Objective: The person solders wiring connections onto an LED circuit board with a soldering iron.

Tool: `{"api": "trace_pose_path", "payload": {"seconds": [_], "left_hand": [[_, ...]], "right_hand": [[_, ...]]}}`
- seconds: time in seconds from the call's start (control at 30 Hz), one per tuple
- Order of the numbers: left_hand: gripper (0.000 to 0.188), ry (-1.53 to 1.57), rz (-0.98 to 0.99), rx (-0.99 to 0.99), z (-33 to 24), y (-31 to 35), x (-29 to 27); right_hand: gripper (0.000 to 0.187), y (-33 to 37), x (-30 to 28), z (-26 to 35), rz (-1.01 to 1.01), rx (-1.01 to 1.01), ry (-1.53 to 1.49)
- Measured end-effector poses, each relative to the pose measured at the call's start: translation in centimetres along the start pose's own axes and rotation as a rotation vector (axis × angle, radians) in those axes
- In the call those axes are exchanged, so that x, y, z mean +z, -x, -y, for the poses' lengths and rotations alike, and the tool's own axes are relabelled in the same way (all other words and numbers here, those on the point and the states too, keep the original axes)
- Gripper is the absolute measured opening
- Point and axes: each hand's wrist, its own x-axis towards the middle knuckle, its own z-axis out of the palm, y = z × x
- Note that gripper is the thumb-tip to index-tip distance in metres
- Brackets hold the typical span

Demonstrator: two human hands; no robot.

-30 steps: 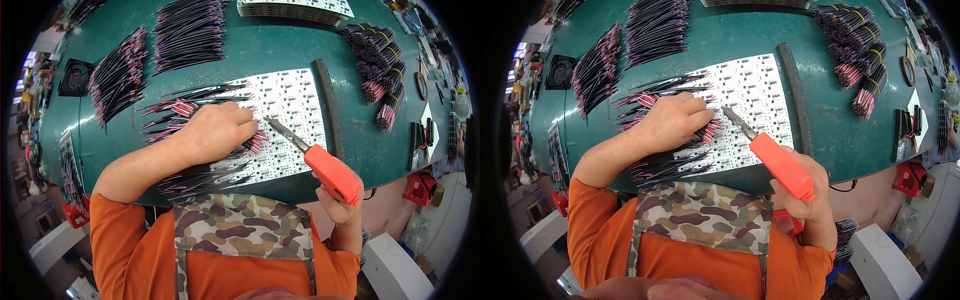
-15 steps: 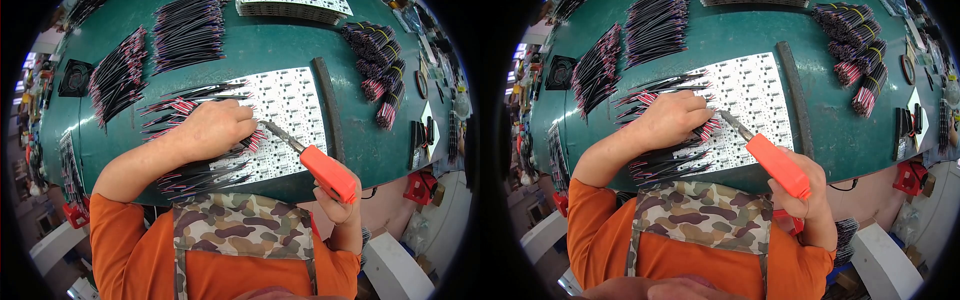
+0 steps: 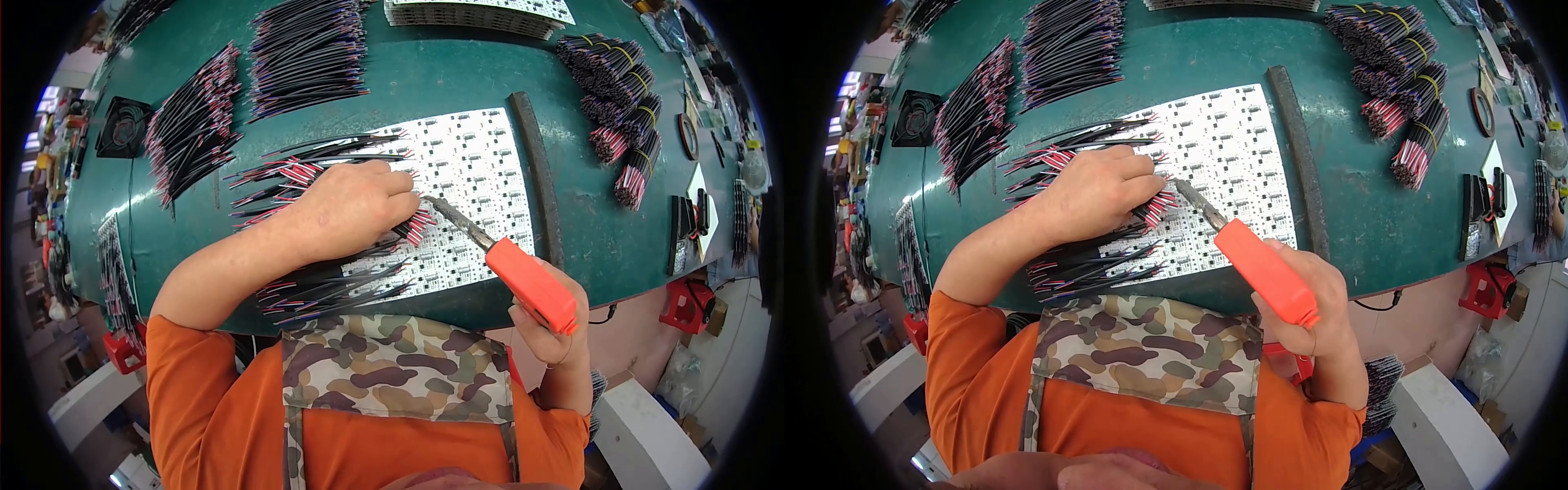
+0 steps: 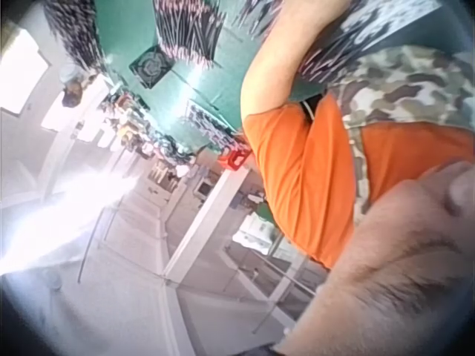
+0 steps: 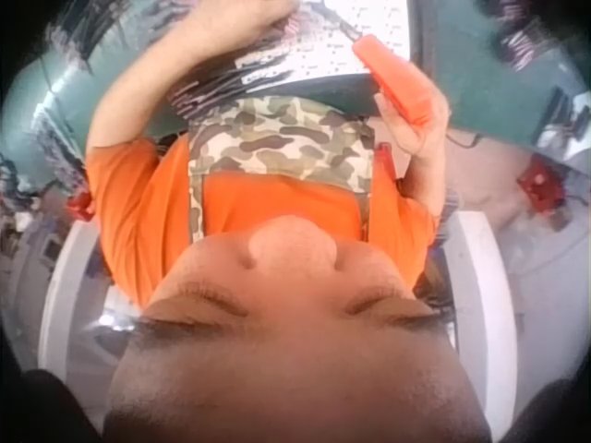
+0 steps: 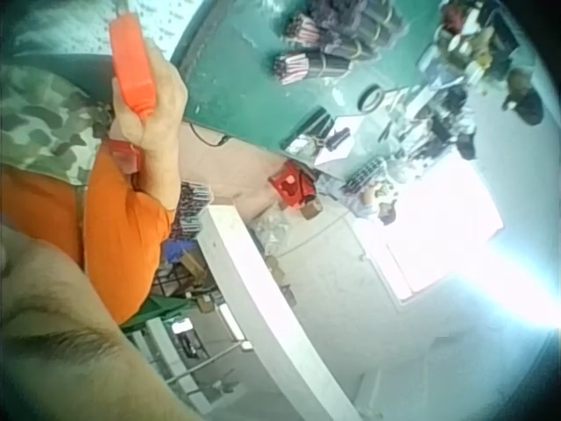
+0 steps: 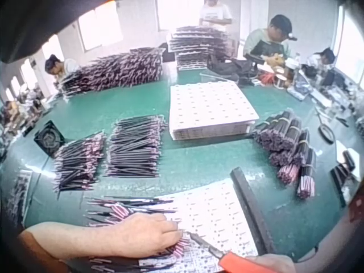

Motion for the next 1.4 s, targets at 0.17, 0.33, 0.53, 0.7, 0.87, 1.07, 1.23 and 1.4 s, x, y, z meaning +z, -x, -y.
{"api": "trace_pose_path", "payload": {"seconds": [0.17, 0.33, 0.53, 0.7, 0.87, 1.07, 1.23, 1.4], "left_hand": [[0.011, 0.001, 0.001, -0.005, 0.0, 0.1, 0.1], [0.011, -0.005, 0.007, -0.006, -0.1, 0.0, -0.1], [0.012, -0.005, 0.003, 0.001, 0.0, 0.0, -0.1], [0.012, 0.020, -0.016, 0.032, 0.1, 0.1, 0.1], [0.012, 0.025, -0.025, 0.010, -0.2, 0.0, 0.2], [0.012, 0.036, -0.023, 0.017, -0.2, -0.2, 0.2], [0.011, 0.033, -0.014, 0.020, -0.2, -0.2, 0.1], [0.037, 0.044, 0.005, 0.020, -0.1, -0.3, 0.0]], "right_hand": [[0.049, 0.7, -0.6, -0.6, 0.042, 0.017, 0.028], [0.045, 0.9, -0.9, -0.6, 0.030, 0.016, 0.078], [0.046, 0.9, -0.5, -0.4, 0.024, 0.072, 0.006], [0.046, 1.1, -0.1, -0.5, 0.000, 0.113, -0.007], [0.046, 1.2, -0.3, -0.4, 0.011, 0.126, 0.012], [0.045, 1.4, -0.3, -0.4, 0.003, 0.109, -0.004], [0.044, 1.6, 0.0, -0.4, -0.014, 0.112, -0.005], [0.043, 1.8, 0.0, -0.3, -0.002, 0.100, 0.014]]}}
